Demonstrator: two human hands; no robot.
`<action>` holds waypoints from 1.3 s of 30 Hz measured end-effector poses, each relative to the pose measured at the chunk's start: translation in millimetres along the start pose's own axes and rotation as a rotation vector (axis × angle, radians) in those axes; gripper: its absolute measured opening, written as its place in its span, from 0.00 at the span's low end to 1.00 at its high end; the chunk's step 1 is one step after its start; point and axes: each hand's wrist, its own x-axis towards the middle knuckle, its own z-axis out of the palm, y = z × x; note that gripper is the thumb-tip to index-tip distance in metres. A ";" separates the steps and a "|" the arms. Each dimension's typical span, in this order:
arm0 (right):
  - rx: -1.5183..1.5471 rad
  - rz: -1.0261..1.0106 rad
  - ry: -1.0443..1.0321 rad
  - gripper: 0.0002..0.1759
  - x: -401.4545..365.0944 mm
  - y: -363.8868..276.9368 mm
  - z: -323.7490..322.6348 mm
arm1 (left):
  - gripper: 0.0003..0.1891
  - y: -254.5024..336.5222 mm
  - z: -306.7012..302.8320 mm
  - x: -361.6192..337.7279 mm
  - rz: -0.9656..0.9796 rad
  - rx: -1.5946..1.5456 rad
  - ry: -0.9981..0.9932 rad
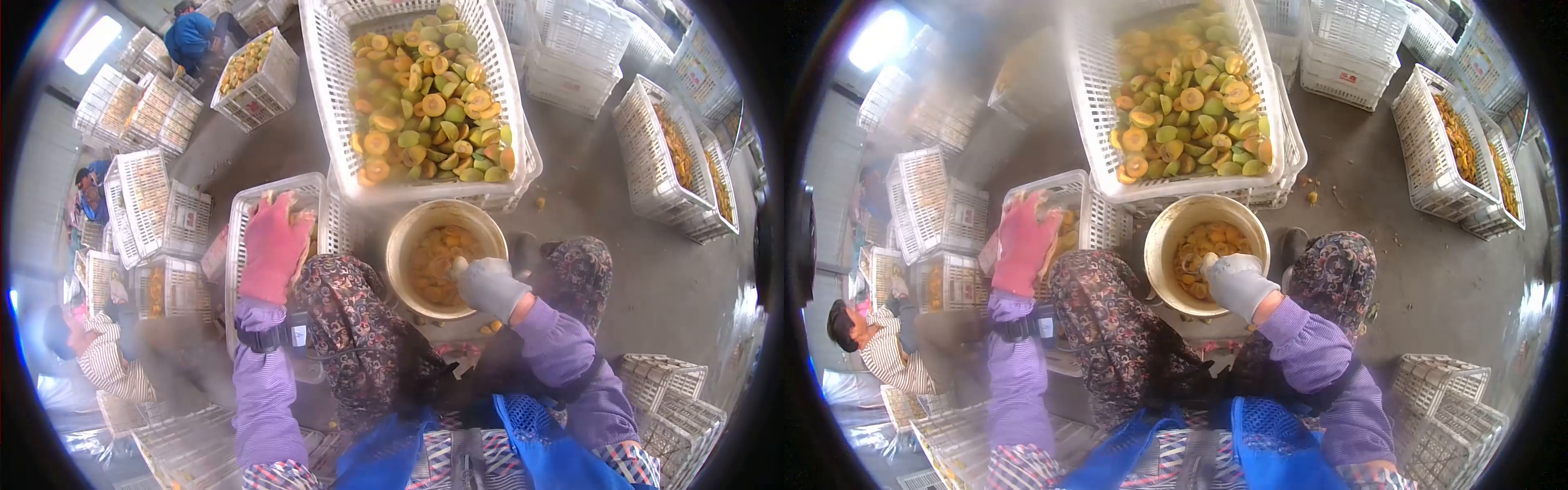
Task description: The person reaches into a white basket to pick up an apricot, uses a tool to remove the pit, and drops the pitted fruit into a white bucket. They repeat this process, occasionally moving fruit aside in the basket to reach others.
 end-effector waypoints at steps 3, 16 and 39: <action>0.081 -0.098 0.270 0.09 1.8 1.3 4.6 | 0.18 35.5 13.6 32.6 0.110 0.070 -0.182; 0.138 -0.103 0.458 0.08 -13.7 17.5 -21.0 | 0.16 71.4 145.7 115.1 0.258 0.327 -0.733; 0.343 0.042 0.544 0.25 -1.4 -16.0 -32.9 | 0.18 96.3 80.8 -79.0 0.124 -0.815 -0.267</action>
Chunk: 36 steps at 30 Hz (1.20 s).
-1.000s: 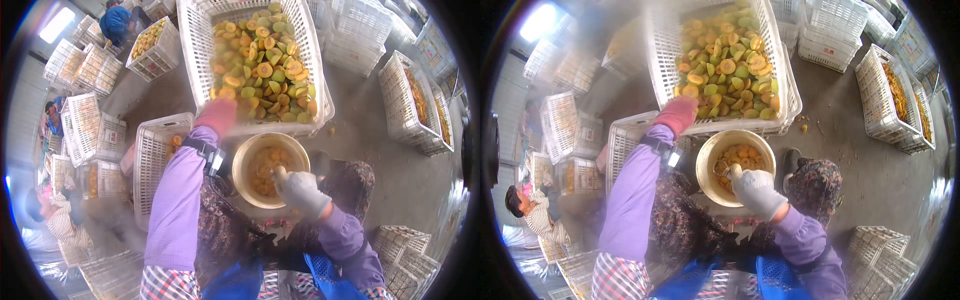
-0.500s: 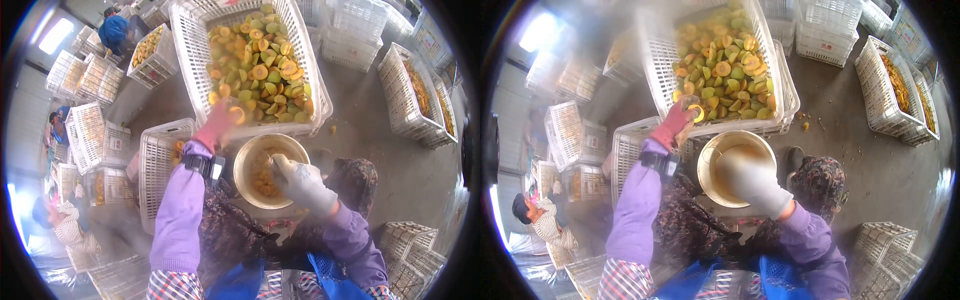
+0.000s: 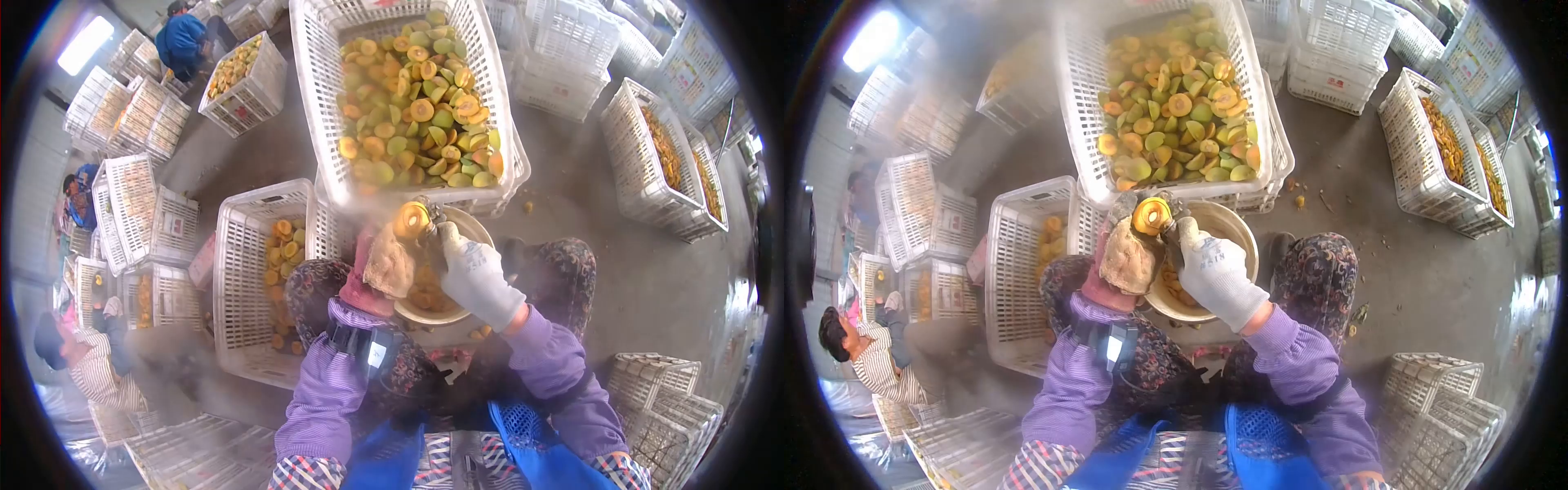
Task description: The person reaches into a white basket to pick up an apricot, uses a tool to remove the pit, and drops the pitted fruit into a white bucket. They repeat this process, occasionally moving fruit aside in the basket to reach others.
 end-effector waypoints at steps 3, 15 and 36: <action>-0.024 -0.016 -0.016 0.26 1.0 1.5 5.4 | 0.17 -10.5 6.8 13.5 0.076 0.211 0.012; 0.199 -0.087 -0.079 0.26 -9.1 14.3 31.6 | 0.13 -23.4 34.9 38.0 -0.647 -1.651 0.131; 0.533 -0.034 -0.227 0.08 -15.5 16.4 -5.8 | 0.17 -25.7 32.3 51.2 -0.093 -0.471 0.046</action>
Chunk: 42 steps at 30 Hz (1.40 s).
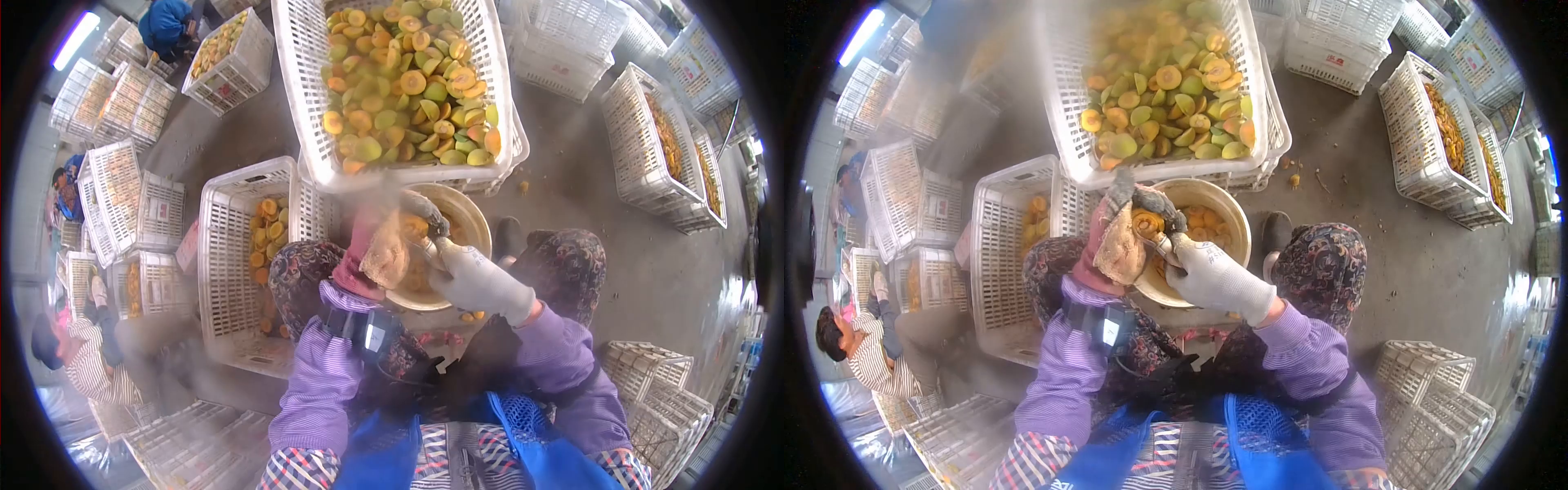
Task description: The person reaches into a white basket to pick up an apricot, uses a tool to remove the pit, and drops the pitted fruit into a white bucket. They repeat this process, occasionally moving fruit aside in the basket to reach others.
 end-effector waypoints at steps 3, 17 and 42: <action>0.016 0.034 -0.048 0.15 0.0 0.1 -1.7 | 0.17 -9.2 -2.3 6.4 -0.173 -0.205 -0.077; 0.142 0.163 -0.071 0.12 3.7 -9.8 0.1 | 0.21 12.3 14.6 12.9 -0.344 -0.716 0.162; 0.290 0.351 -0.237 0.13 2.7 -21.2 -23.0 | 0.24 54.0 30.2 22.2 -0.292 -0.794 0.036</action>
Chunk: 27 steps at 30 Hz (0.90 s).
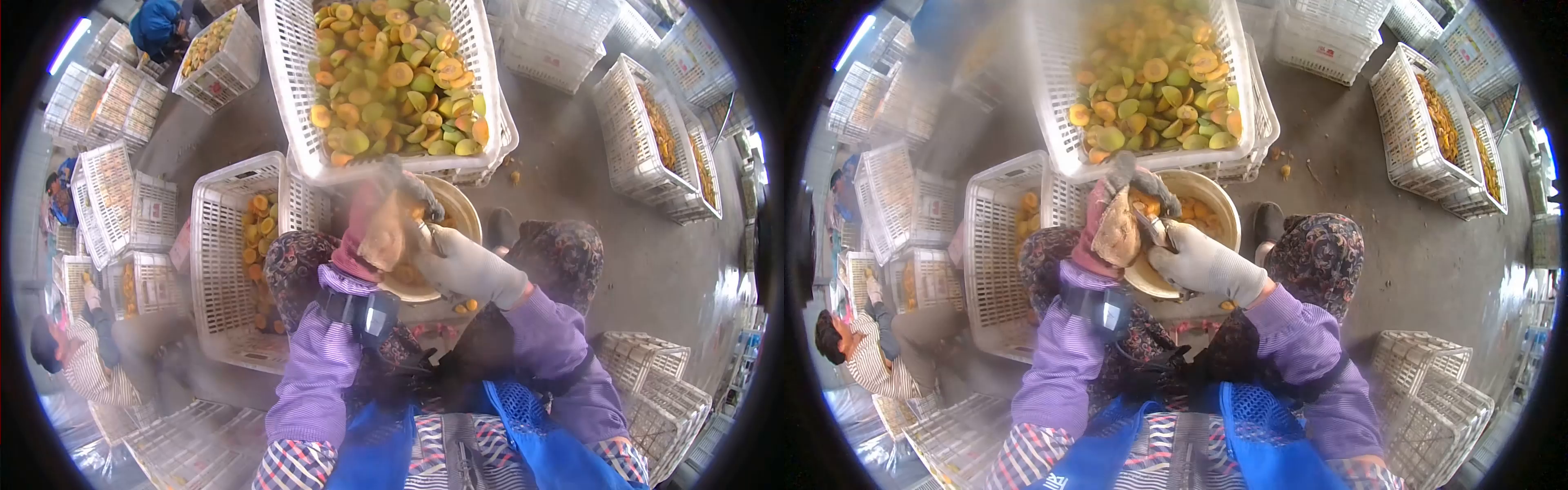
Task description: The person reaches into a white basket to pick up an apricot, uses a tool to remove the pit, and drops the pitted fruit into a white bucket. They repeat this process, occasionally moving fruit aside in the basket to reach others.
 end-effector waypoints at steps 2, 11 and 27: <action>0.144 -0.013 -0.061 0.12 2.7 -1.3 -2.1 | 0.25 0.7 -2.8 1.7 0.022 0.064 0.059; 0.119 0.100 -0.112 0.12 -2.4 -8.8 -9.4 | 0.28 -1.8 -7.3 6.0 0.201 0.456 -0.009; 0.108 -0.031 -0.008 0.15 -9.7 5.0 -2.5 | 0.22 -1.9 6.3 0.2 0.034 0.310 0.020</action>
